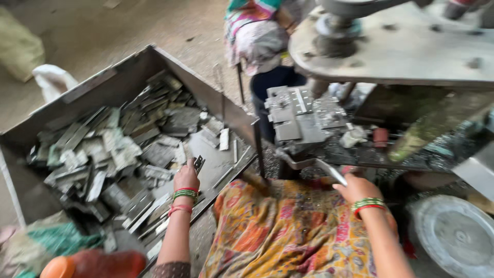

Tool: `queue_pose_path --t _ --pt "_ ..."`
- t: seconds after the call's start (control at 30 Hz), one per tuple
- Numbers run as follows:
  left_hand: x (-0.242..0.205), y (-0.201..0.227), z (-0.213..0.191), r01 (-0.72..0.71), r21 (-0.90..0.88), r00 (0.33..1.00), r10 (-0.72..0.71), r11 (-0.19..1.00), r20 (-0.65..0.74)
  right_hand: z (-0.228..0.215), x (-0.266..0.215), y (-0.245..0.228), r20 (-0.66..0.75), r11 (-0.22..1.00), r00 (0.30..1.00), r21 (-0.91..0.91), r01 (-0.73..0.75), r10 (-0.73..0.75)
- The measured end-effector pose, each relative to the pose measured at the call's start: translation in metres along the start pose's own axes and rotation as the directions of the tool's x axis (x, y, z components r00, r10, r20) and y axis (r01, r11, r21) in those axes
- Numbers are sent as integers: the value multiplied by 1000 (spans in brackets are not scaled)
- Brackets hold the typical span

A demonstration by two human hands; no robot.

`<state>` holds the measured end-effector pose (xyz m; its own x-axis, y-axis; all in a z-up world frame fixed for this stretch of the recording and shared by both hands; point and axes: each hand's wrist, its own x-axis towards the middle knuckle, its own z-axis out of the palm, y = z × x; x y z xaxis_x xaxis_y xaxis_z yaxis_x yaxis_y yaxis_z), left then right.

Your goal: The person sits on the floor and repeatedly picks up small metal plates from a bin, places them into a press machine, and operates the lever to process them. The processed plates are then returned to the bin.

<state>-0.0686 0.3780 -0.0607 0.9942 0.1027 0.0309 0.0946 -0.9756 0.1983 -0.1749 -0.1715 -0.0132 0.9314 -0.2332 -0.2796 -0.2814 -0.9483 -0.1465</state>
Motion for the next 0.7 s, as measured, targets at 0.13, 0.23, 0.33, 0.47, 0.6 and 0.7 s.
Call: queue_pose_path --t 0.13,0.23,0.33,0.47,0.6,0.7 --pt "6 104 -52 -367 -276 901 265 888 -343 -5 -7 -8 14 999 999 28 -44 44" --pt "11 191 -76 -499 -407 831 288 765 -476 -9 -7 -10 25 999 999 10 -36 36" --pt "16 271 -83 -386 -336 910 295 859 -291 -9 -10 -11 -9 999 1000 32 -4 4" --pt "-3 338 -64 -402 111 915 402 909 17 -9 -17 -12 -12 998 1000 63 0 1" --pt "-38 364 -37 -494 107 855 505 863 -121 -16 -14 -14 25 1000 999 7 26 -26" --pt "-48 372 -24 -522 168 846 533 836 -27 -25 -5 -18 221 999 974 21 -48 42"
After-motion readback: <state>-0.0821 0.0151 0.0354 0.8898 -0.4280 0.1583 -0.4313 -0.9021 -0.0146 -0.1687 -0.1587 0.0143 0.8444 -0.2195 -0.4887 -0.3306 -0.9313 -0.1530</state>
